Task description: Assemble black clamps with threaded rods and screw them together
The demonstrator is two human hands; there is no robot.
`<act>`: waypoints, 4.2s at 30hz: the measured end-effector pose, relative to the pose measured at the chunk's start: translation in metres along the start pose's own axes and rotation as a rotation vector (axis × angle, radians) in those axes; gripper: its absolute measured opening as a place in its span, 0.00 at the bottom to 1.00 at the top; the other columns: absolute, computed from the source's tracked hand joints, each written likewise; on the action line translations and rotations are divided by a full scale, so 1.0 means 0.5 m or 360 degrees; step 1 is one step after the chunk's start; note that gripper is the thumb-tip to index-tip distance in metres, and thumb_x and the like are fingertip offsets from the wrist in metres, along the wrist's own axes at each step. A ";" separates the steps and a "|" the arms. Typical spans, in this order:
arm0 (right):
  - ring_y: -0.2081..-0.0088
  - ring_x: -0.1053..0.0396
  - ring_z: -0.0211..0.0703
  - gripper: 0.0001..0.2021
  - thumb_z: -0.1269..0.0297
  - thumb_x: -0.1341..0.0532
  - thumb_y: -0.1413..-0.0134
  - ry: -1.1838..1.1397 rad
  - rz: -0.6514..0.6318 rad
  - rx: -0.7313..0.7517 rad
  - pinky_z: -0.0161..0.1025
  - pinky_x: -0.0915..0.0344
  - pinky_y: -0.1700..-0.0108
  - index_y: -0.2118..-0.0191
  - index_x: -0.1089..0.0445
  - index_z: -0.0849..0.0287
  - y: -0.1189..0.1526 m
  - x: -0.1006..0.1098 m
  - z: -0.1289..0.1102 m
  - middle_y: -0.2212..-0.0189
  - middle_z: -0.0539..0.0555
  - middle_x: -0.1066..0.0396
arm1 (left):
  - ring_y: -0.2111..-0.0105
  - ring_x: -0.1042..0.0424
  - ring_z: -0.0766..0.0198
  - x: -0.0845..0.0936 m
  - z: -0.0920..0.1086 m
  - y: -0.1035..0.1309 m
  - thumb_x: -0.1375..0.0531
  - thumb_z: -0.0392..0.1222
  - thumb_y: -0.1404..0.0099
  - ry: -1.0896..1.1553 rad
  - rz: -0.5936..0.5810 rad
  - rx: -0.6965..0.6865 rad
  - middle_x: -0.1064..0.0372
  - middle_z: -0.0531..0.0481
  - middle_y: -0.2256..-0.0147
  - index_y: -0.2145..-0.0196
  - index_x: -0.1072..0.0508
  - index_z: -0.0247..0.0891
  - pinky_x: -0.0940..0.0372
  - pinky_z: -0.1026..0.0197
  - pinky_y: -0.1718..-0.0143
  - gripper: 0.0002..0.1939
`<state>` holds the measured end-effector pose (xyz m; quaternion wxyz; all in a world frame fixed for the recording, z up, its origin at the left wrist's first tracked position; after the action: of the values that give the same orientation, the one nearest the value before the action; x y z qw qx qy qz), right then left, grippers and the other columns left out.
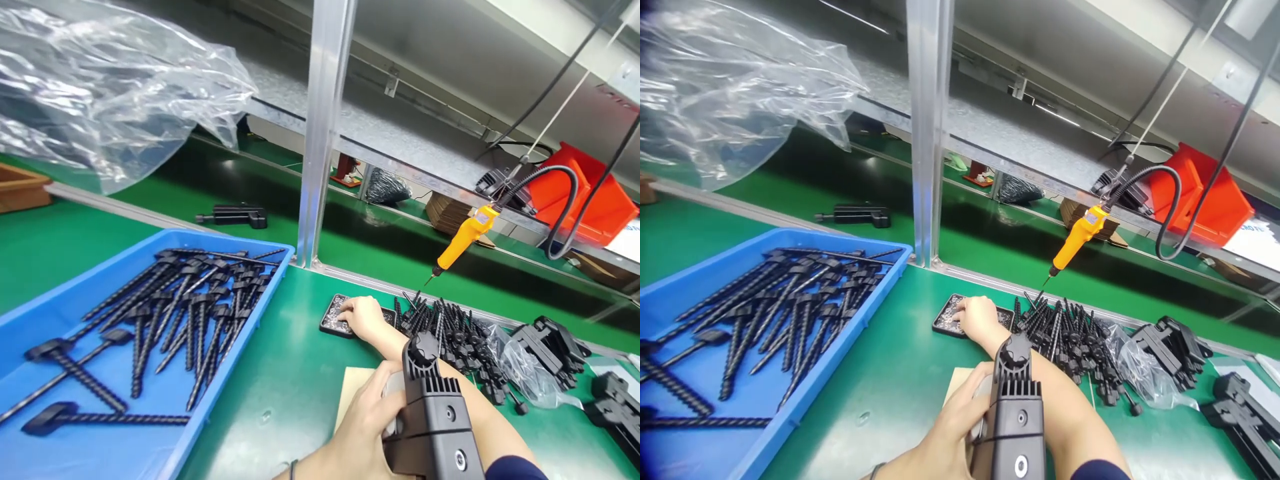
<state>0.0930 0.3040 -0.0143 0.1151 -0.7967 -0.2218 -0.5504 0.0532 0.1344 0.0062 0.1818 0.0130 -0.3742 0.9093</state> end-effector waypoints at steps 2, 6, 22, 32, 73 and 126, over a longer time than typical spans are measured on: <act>0.53 0.28 0.45 0.10 0.59 0.39 0.33 -0.0090 0.0027 0.0005 0.50 0.32 0.47 0.57 0.27 0.62 0.000 0.001 0.007 0.56 0.55 0.26 | 0.50 0.33 0.47 0.003 0.013 -0.004 0.33 0.34 0.52 -0.0036 -0.0020 0.0028 0.36 0.43 0.50 0.46 0.32 0.45 0.31 0.48 0.49 0.34; 0.56 0.27 0.44 0.11 0.59 0.39 0.33 -0.0260 0.0096 0.0019 0.49 0.30 0.48 0.57 0.27 0.63 0.001 0.006 0.009 0.58 0.55 0.26 | 0.51 0.33 0.47 0.007 0.028 -0.010 0.36 0.34 0.48 -0.0168 -0.0010 0.0022 0.36 0.44 0.49 0.44 0.35 0.49 0.31 0.45 0.50 0.34; 0.67 0.31 0.38 0.06 0.70 0.38 0.40 -0.0665 0.0895 0.0693 0.36 0.33 0.65 0.68 0.28 0.56 0.425 0.290 -0.024 0.71 0.49 0.28 | 0.54 0.34 0.51 0.003 0.025 -0.008 0.36 0.33 0.48 -0.0184 -0.0038 0.0071 0.37 0.45 0.53 0.47 0.32 0.46 0.32 0.49 0.54 0.30; 0.67 0.34 0.45 0.22 0.81 0.49 0.43 0.0341 0.0674 0.0866 0.41 0.35 0.69 0.47 0.32 0.56 0.519 0.290 -0.072 0.62 0.58 0.28 | 0.56 0.36 0.51 -0.001 0.024 -0.005 0.35 0.31 0.49 -0.0146 -0.0004 0.0080 0.37 0.45 0.55 0.53 0.30 0.42 0.33 0.49 0.54 0.24; 0.58 0.28 0.43 0.10 0.61 0.40 0.33 0.0207 -0.0002 -0.0107 0.46 0.29 0.53 0.58 0.29 0.63 0.098 0.074 0.121 0.60 0.54 0.27 | 0.59 0.34 0.51 -0.011 0.006 -0.002 0.33 0.42 0.51 -0.0142 0.0161 -0.0071 0.37 0.43 0.60 0.65 0.33 0.38 0.32 0.53 0.60 0.16; 0.70 0.33 0.35 0.06 0.63 0.33 0.40 -0.0696 0.0219 0.0669 0.32 0.35 0.68 0.66 0.20 0.59 0.456 0.347 -0.066 0.71 0.52 0.31 | 0.53 0.37 0.50 0.000 0.020 -0.003 0.37 0.29 0.47 -0.0112 -0.0017 0.0137 0.37 0.42 0.54 0.57 0.30 0.39 0.34 0.49 0.54 0.19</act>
<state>0.2264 0.1298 0.1727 0.2637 -0.8681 -0.2958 -0.2990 0.0526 0.1286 0.0143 0.1726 0.0547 -0.3407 0.9226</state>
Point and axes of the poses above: each hand's wrist, its own y-axis away from the middle knuckle, its own x-axis out of the back of the hand, z = x × y, the point moved 1 cm from there along -y, towards the middle knuckle
